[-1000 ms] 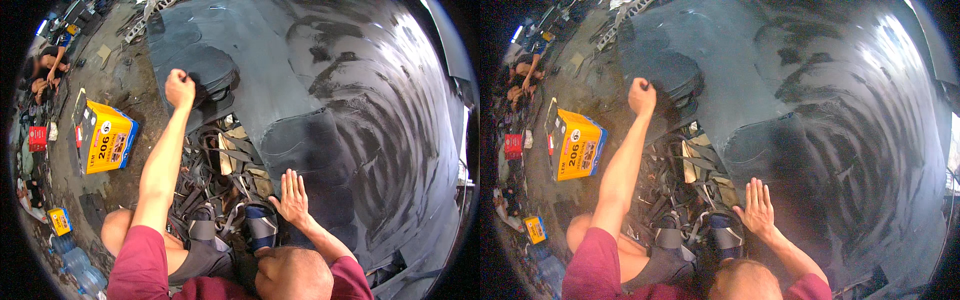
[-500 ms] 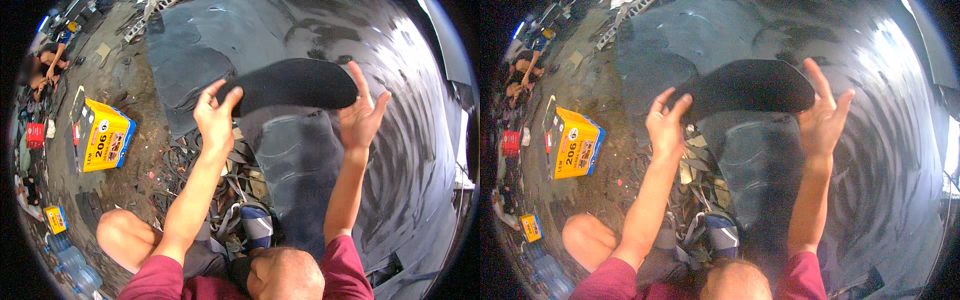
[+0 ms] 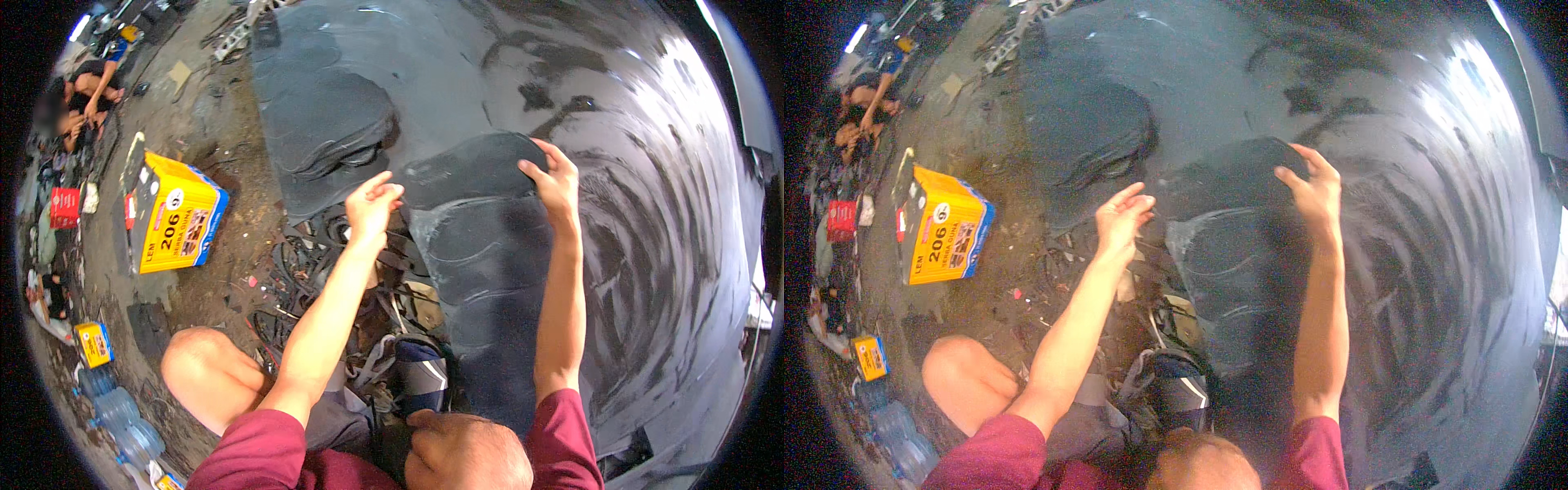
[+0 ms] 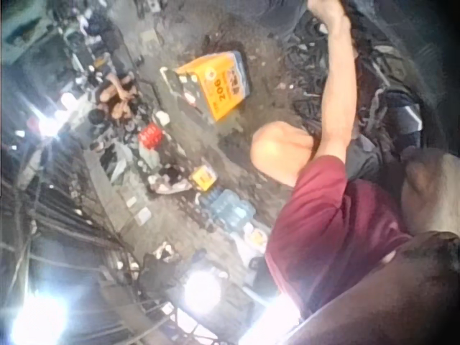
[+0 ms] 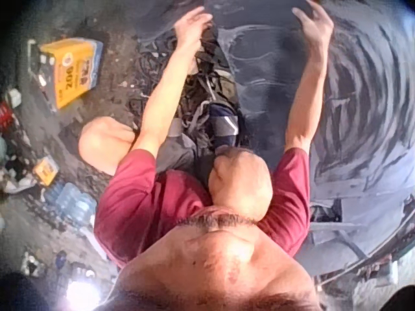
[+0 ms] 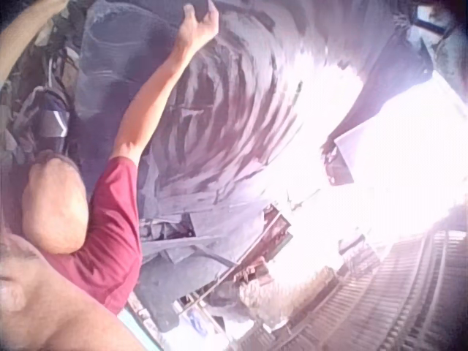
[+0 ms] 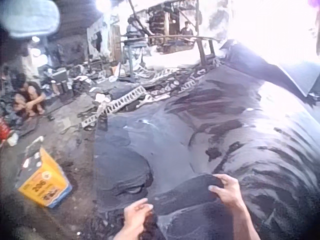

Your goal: The person sits on the floor and arranges black rubber mats in a grid pattern on a large dark surface. They pick up individual mats, place them side by side, and adjust their positions to form a continuous layout.

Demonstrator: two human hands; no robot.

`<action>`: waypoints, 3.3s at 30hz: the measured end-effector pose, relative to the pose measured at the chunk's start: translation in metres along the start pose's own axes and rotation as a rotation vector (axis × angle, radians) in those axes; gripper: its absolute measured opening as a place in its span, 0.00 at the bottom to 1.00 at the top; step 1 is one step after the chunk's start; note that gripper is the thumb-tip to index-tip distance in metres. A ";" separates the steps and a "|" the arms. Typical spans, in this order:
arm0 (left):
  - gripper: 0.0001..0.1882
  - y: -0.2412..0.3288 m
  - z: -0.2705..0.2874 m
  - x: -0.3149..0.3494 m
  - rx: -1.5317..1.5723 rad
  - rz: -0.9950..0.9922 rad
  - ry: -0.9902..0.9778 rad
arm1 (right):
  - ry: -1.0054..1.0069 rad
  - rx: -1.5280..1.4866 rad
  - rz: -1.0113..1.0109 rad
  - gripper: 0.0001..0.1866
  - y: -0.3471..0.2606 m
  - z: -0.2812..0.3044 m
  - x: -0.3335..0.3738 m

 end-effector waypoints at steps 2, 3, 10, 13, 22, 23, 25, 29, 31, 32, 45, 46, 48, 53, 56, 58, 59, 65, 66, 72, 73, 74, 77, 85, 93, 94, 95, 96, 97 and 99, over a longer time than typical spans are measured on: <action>0.21 -0.012 -0.015 0.004 -0.006 0.108 -0.069 | -0.015 0.091 -0.036 0.26 0.018 0.013 -0.007; 0.20 -0.009 -0.011 0.008 -0.057 0.197 -0.108 | -0.063 0.132 -0.035 0.26 0.011 0.016 0.001; 0.35 0.139 0.178 -0.119 -0.910 -0.439 0.782 | -0.122 0.284 -0.329 0.28 0.096 0.134 0.171; 0.32 0.128 0.185 -0.158 -0.915 -0.163 0.616 | -0.016 0.758 -0.267 0.29 0.039 0.137 0.212; 0.13 0.128 -0.125 -0.015 -0.613 -0.622 -0.359 | 0.335 0.233 0.025 0.28 0.015 0.098 0.150; 0.17 0.129 -0.158 0.016 -0.221 -0.617 -0.456 | 0.431 0.083 -0.003 0.30 0.017 0.095 0.120; 0.23 0.118 -0.196 0.046 0.171 -0.101 -0.479 | 0.522 -0.265 -0.108 0.33 0.028 0.113 0.069; 0.25 0.083 -0.149 0.031 0.307 -0.064 -0.090 | 0.194 -0.466 0.021 0.28 -0.028 0.118 0.010; 0.28 0.060 -0.088 0.009 0.219 -0.107 0.029 | 0.204 0.253 0.070 0.35 -0.069 0.074 -0.006; 0.29 0.050 -0.064 0.001 -0.019 -0.094 0.104 | 0.051 0.267 0.042 0.38 -0.052 0.052 -0.024; 0.19 -0.038 0.012 -0.030 -0.237 0.102 0.165 | -0.100 0.189 0.014 0.25 0.065 -0.037 -0.061; 0.19 -0.039 0.013 -0.032 -0.246 0.090 0.157 | -0.078 0.226 0.032 0.23 0.064 -0.037 -0.060; 0.19 -0.041 0.016 -0.029 -0.290 0.103 0.175 | -0.034 0.293 0.079 0.20 0.056 -0.040 -0.060; 0.20 -0.031 0.011 -0.029 -0.389 0.014 0.172 | -0.004 0.557 0.063 0.33 0.039 -0.038 -0.051; 0.26 0.029 -0.018 0.002 -0.955 -0.487 0.260 | 0.218 0.984 0.285 0.38 -0.040 -0.055 -0.006; 0.26 0.042 -0.021 0.003 -0.978 -0.545 0.191 | 0.282 1.162 0.454 0.34 -0.056 -0.065 0.011; 0.27 0.052 -0.021 0.000 -0.919 -0.641 0.127 | 0.028 1.124 0.394 0.28 -0.025 -0.070 0.005; 0.42 0.151 0.199 -0.112 -0.822 -0.496 0.758 | -0.040 0.862 0.406 0.23 -0.055 -0.045 0.115; 0.47 0.128 0.188 -0.134 -0.632 -0.260 0.585 | -0.112 0.969 0.406 0.24 -0.046 -0.025 0.142; 0.54 0.116 0.185 -0.174 -0.530 0.140 0.486 | -0.663 1.197 0.070 0.46 0.011 0.025 0.301; 0.53 0.121 0.189 -0.176 -0.517 0.150 0.476 | -0.747 1.201 0.002 0.49 0.021 0.034 0.319; 0.52 0.126 0.190 -0.179 -0.505 0.157 0.465 | -0.787 1.324 -0.043 0.53 0.049 0.048 0.336; 0.50 0.155 0.164 -0.182 -0.567 -0.028 0.315 | -0.703 1.243 -0.106 0.58 0.039 0.054 0.332; 0.43 0.200 0.229 -0.277 -0.745 -0.171 0.330 | -0.142 1.025 -0.268 0.62 0.050 0.030 0.278; 0.44 0.141 0.206 -0.228 -0.995 -0.101 0.438 | -0.139 1.230 -0.450 0.33 0.033 0.032 0.294; 0.44 0.147 0.197 -0.214 -0.932 -0.137 0.531 | -0.303 1.391 -0.429 0.23 0.038 0.038 0.300; 0.45 0.153 0.194 -0.212 -0.927 -0.105 0.551 | -0.248 1.349 -0.421 0.22 0.037 0.048 0.305; 0.45 0.156 0.185 -0.208 -0.959 -0.116 0.516 | -0.199 1.310 -0.411 0.21 0.038 0.057 0.311; 0.46 0.153 0.181 -0.202 -0.992 -0.120 0.483 | -0.157 1.277 -0.400 0.20 0.043 0.065 0.320; 0.45 0.149 0.184 -0.194 -1.079 -0.125 0.506 | 0.199 0.969 -0.606 0.28 0.057 0.086 0.328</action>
Point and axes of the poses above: each hand's wrist, its own x-axis away from the middle knuckle, its own z-axis out of the back of the hand, y = z × x, the point moved 9 cm from there along -x, towards the middle knuckle, and after that the axes turned 8 degrees about x, right-handed, at the moved point
